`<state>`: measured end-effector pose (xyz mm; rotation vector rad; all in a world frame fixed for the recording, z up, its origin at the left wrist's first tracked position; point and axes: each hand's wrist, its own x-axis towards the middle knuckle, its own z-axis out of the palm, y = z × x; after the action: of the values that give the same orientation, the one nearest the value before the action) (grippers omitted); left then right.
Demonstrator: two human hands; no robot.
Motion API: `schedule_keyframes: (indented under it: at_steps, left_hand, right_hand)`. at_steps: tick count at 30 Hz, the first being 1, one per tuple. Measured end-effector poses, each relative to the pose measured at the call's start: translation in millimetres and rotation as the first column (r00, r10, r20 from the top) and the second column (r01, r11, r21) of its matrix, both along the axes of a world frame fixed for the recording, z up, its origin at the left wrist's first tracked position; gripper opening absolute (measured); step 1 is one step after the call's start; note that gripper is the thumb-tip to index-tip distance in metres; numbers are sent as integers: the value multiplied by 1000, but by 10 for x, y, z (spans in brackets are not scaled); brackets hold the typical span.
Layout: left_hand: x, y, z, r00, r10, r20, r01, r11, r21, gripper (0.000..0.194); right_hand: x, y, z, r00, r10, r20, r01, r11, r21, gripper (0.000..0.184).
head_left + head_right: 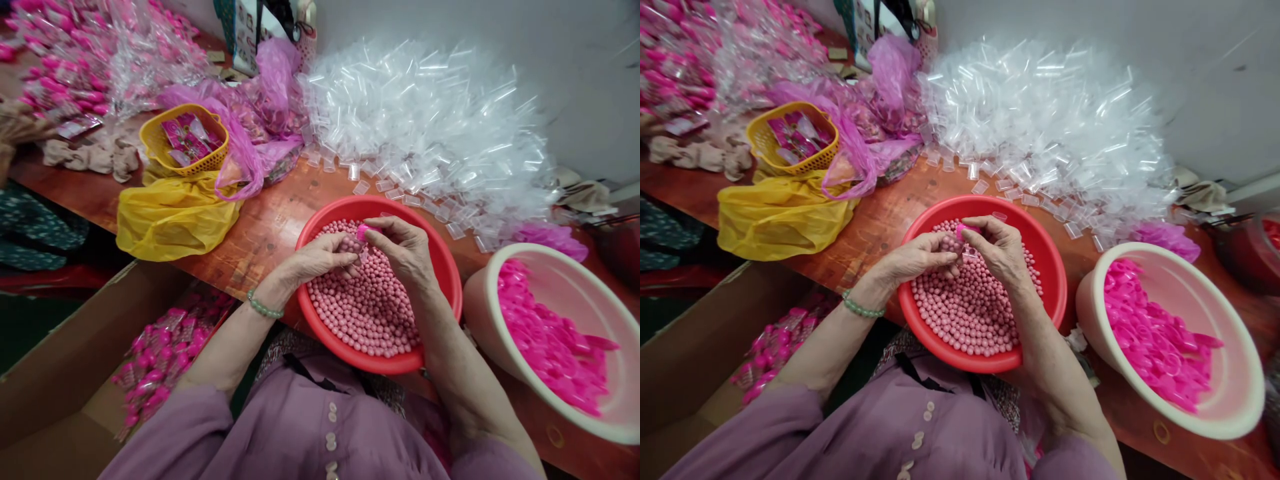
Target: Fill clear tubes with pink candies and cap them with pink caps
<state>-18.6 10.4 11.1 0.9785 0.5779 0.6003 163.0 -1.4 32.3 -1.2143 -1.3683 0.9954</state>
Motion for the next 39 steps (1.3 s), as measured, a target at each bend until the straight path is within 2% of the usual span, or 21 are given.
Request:
schedule_keyframes:
  at_steps: [4,8,13,18,23,27,31,36,39]
  left_hand:
    - [-6,-2,11,999,-33,8,33,999,-17,25]
    - [5,8,0,1000,-8,6,9,999,-31,19]
    - [20,24,-20,1000,19,-8,-19,998,-52,21]
    - [18,21,-4,1000,22,-19,-23,998,-56,22]
    - [18,16,22,999,2,-37,-4,998,-68,14]
    - [22,19,25,998,59,-32,-61,995,-73,14]
    - [20,16,29,998,19,-56,-22,998,-65,12]
    - [15,11,44,998,-2,-60,-1,998,-58,12]
    - [13,13,44,998,-9,-59,5,998,-59,14]
  right_hand:
    - [11,-3,30,997,19,70,-19,1000,7,29]
    - [121,-10,60,993,41,109,-43,999,14,27]
    - [270,-24,79,963,-21,270,1,997,74,19]
    - [181,-8,60,985,-61,164,46,995,93,23]
    - [177,-29,94,966,44,255,-68,994,82,18]
    - [306,-53,142,953,-17,302,-20,993,117,15]
    - [257,-39,132,976,-59,208,39,994,101,18]
    - [140,-23,96,972,40,231,-63,994,90,16]
    - [186,-17,82,964,20,266,-52,992,114,15]
